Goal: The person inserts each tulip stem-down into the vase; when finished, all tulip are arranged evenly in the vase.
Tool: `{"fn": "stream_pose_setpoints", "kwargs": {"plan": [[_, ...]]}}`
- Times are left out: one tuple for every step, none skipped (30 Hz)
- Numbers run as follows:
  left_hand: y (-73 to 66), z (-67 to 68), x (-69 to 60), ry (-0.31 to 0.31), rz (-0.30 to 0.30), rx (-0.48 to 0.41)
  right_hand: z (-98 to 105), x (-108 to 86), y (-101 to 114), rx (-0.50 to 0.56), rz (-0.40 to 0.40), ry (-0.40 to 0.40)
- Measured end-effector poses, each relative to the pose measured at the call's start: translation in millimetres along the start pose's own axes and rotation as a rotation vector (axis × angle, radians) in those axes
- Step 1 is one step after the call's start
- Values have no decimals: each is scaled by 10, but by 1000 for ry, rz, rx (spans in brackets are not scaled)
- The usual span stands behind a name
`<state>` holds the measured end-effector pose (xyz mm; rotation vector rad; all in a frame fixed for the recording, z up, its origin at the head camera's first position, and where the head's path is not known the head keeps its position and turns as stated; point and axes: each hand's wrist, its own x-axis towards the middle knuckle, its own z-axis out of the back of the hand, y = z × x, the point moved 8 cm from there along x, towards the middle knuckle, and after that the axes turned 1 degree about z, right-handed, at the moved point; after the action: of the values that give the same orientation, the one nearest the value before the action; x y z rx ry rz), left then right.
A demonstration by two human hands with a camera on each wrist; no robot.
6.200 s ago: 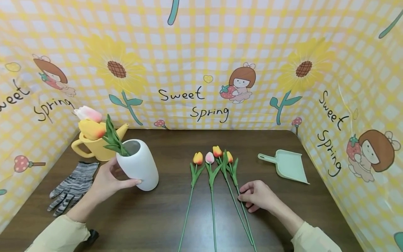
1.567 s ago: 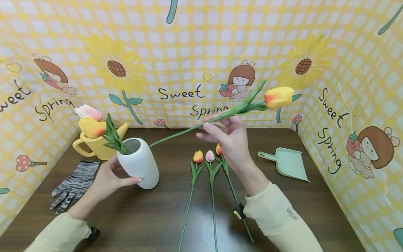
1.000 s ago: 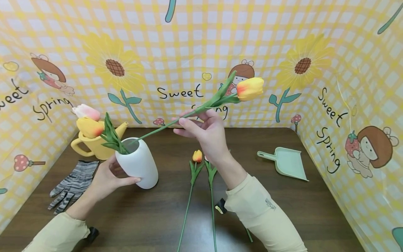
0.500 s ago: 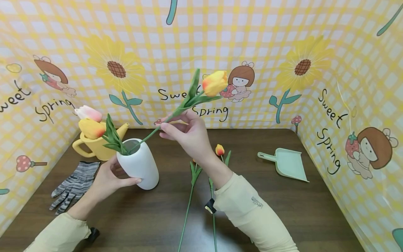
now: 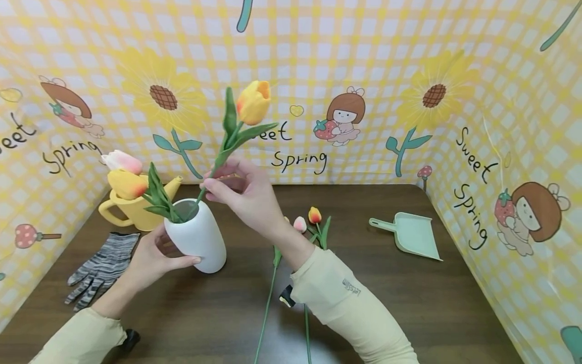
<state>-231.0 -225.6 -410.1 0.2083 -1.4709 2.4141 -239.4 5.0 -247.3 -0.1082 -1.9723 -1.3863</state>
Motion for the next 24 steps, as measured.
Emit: {"fn": "stream_pose_setpoints", "kwargs": {"plan": [[-3,3,1,-1,0,4,-18,5,-12,-3,1,4],[-6,7,2,-3,-2,9,-35,8,-22,-1,-2,7],[-9,9,3,-4,-3,12,-51,12,-34,1,-2,9],[-9,9,6,-4,-5,13,-64,15,-47,9,-5,10],[-8,9,7,-4,-7,16,-75,18,-61,14,-8,10],[-8,7,8,-3,-8,16,-85,19,-78,20,-14,10],[-7,6,9,-3,-9,16,-96,18,-99,29,-23,10],[-6,4,10,-2,-10,16,-107,17,-120,34,-33,9],[-5,2,11,-2,-10,15,-116,15,-143,36,-42,7],[-4,0,11,-2,-9,12,-125,12,-164,35,-51,5],[-4,-2,11,-2,-8,10,-135,9,-180,31,-58,2],[-3,-3,12,-1,-6,7,-146,6,-199,29,-63,2],[-2,-4,13,-1,-6,6,-157,5,-215,27,-65,3],[-1,-5,13,-1,-5,7,-168,4,-231,20,-67,4],[-2,-5,13,-1,-5,9,-179,4,-249,14,-71,6],[-3,-3,12,-2,-5,10,-191,3,-264,9,-71,11],[-5,0,10,-2,-5,11,-204,2,-277,5,-72,17],[-6,1,9,-2,-4,11,-216,-1,-292,1,-74,25],[-7,3,7,-2,-3,12,-227,-3,-305,-3,-78,31],[-8,4,4,-2,0,11,-234,-6,-315,-9,-81,35],[-10,6,2,0,0,11,-241,-9,-325,-14,-84,38],[-9,6,0,1,4,8,-246,-14,-332,-17,-87,43],[-10,6,-2,2,6,6,-250,-20,-340,-21,-91,46],[-10,4,-4,4,8,6,-251,-24,-350,-25,-95,46]]}}
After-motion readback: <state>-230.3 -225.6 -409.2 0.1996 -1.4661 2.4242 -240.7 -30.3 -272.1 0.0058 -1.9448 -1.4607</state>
